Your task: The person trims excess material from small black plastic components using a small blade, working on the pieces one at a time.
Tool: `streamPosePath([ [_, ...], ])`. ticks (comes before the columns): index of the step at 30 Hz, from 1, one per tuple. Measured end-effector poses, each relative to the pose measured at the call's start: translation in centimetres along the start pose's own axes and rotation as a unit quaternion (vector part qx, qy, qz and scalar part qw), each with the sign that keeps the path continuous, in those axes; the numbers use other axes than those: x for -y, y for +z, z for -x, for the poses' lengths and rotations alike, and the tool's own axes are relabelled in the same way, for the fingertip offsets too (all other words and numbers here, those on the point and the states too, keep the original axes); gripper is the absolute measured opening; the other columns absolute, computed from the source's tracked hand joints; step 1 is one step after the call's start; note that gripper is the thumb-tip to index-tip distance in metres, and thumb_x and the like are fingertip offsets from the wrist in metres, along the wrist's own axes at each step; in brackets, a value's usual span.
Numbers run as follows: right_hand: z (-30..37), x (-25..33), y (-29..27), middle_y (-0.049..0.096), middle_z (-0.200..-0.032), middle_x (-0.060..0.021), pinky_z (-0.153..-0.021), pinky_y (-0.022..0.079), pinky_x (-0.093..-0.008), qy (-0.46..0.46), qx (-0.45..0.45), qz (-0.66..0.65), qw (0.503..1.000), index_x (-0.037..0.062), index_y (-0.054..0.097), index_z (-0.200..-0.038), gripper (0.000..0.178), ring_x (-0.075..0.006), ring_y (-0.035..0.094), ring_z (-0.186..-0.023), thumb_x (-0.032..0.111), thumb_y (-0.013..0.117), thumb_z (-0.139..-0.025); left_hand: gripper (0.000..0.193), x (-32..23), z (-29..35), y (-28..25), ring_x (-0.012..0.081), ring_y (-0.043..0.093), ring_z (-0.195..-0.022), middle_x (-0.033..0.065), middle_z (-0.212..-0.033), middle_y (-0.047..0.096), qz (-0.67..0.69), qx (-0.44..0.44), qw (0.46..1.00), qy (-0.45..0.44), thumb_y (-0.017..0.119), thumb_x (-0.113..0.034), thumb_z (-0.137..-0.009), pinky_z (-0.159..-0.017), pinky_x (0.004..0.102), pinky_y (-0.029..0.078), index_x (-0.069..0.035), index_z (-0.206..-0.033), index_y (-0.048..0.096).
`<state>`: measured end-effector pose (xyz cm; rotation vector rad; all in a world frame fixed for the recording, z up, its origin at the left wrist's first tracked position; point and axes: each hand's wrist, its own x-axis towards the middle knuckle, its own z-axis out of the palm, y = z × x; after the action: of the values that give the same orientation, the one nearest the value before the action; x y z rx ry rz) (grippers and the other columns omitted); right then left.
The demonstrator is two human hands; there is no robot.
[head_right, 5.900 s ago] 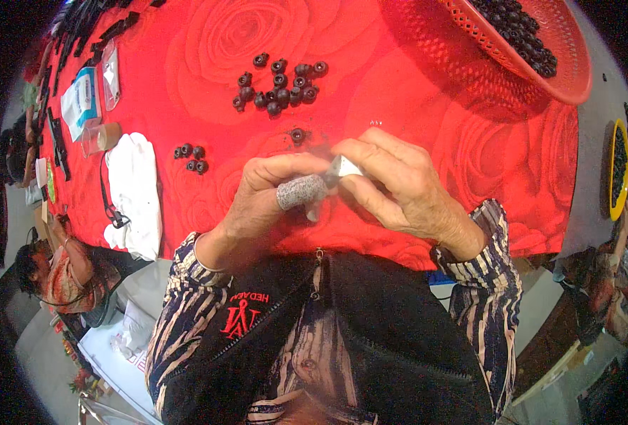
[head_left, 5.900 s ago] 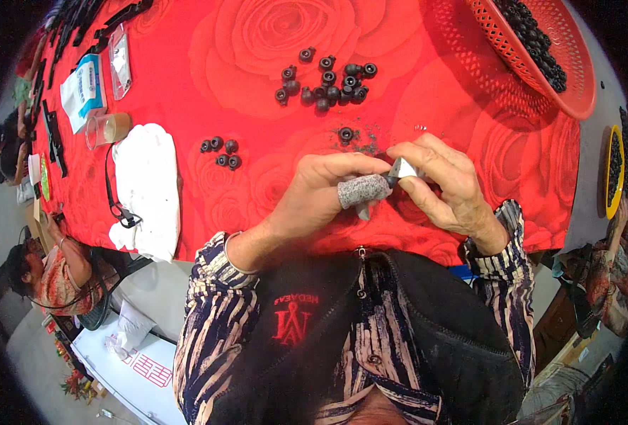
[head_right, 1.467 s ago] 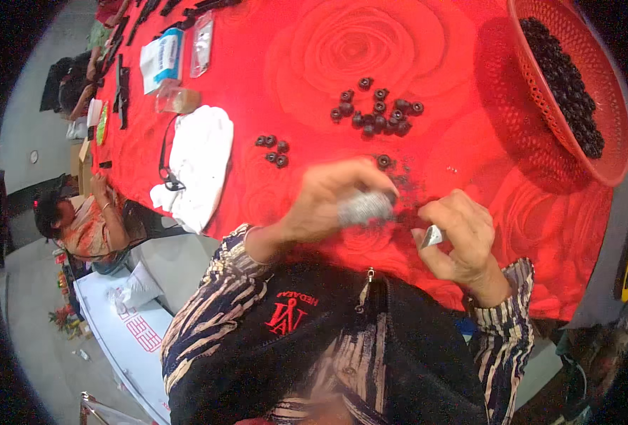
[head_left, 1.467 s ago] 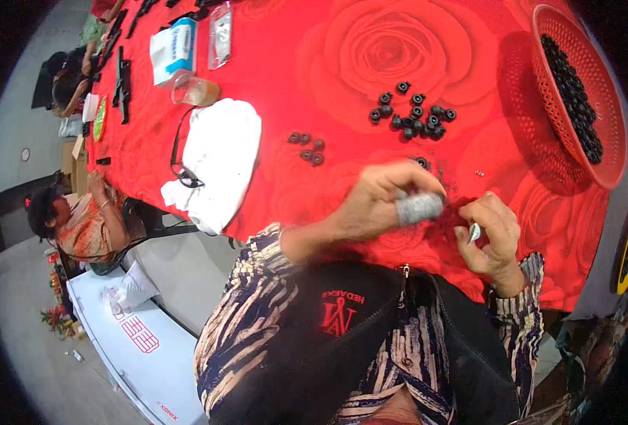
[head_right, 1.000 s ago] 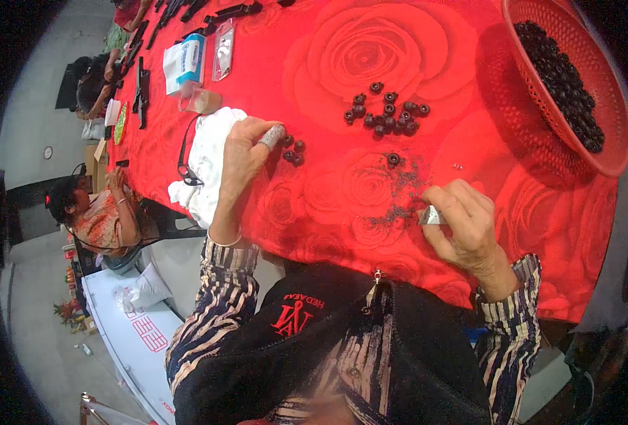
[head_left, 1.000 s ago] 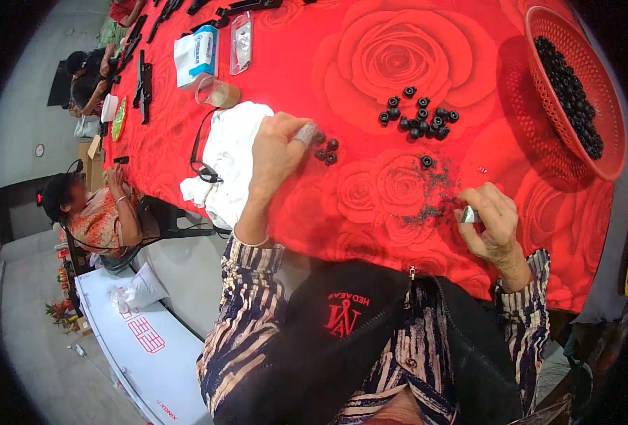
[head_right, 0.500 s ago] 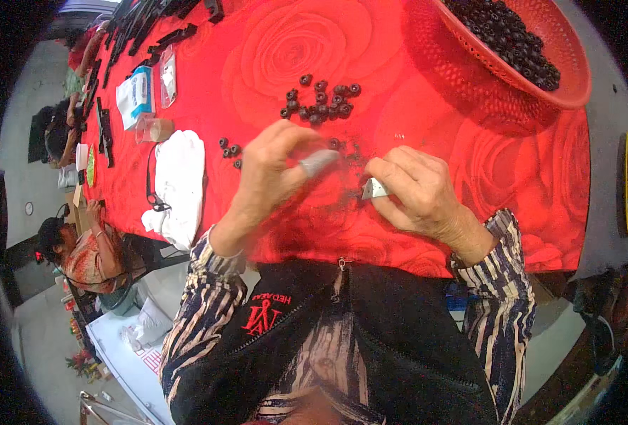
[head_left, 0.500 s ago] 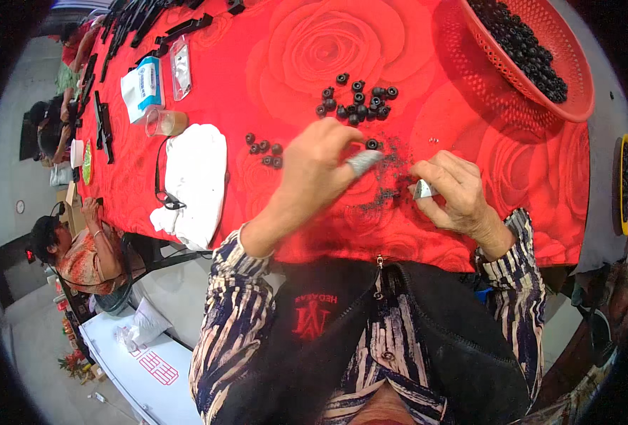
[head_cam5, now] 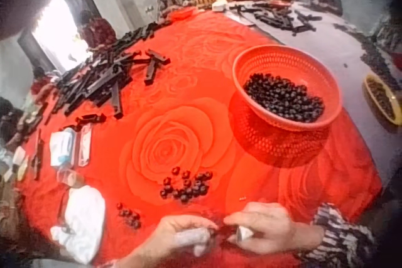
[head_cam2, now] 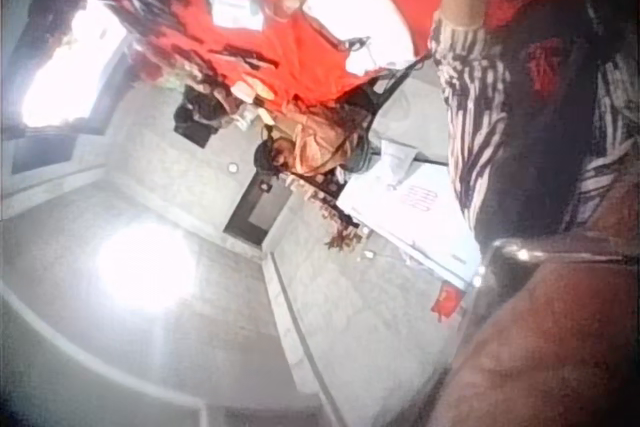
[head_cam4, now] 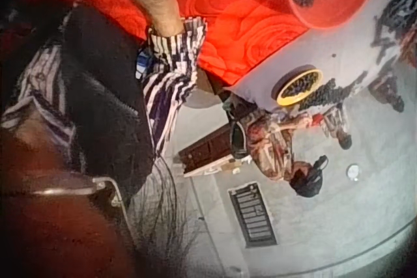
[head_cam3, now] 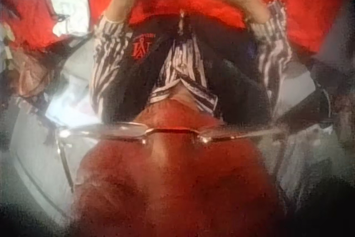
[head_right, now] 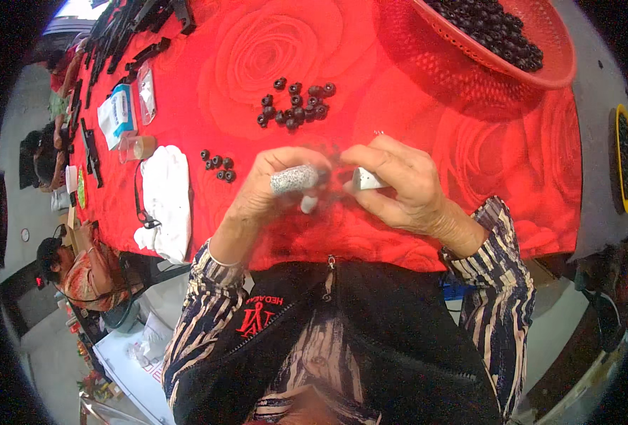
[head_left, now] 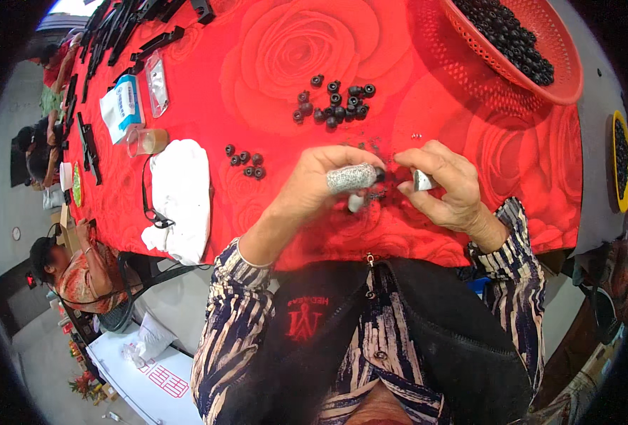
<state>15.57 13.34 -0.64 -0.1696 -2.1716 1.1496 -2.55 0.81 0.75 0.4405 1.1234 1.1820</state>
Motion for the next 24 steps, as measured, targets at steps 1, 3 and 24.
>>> streamPosePath([
  [1,-0.1,0.0,0.1,0.058,-0.073,-0.0087,-0.051,0.041,-0.0303,0.002,0.000,0.003,1.000,-0.0010,0.062,-0.099,0.033,-0.0192,0.053,-0.057,-0.001,0.071,-0.067,0.020,0.8,-0.2,0.0,0.0086,0.058,-0.061,0.0045,-0.076,0.063,0.051,0.019,0.998,-0.016,0.064,-0.011,-0.085,-0.052,0.0212,0.046,0.002,-0.100,0.063],
  [3,-0.1,-0.4,0.4,0.055,-0.075,-0.0093,-0.051,0.043,-0.0313,-0.031,0.009,-0.019,0.999,0.0000,0.062,-0.102,0.040,-0.0221,0.056,-0.061,0.002,0.071,-0.063,0.025,1.9,-0.6,0.5,0.0098,0.059,-0.063,0.0069,-0.080,0.064,0.152,0.057,0.986,-0.030,0.063,-0.013,-0.086,-0.053,0.0221,0.048,0.002,-0.107,0.061],
  [24,0.4,-0.3,0.7,0.054,-0.068,-0.0084,-0.049,0.044,-0.0329,-0.084,0.044,0.001,0.995,-0.0032,0.063,-0.097,0.037,-0.0223,0.056,-0.057,0.008,0.072,-0.062,0.019,1.5,0.2,1.1,0.0080,0.058,-0.061,0.0068,-0.079,0.065,0.117,0.091,0.985,-0.089,0.057,-0.011,-0.090,-0.055,0.0204,0.047,0.003,-0.101,0.065],
])
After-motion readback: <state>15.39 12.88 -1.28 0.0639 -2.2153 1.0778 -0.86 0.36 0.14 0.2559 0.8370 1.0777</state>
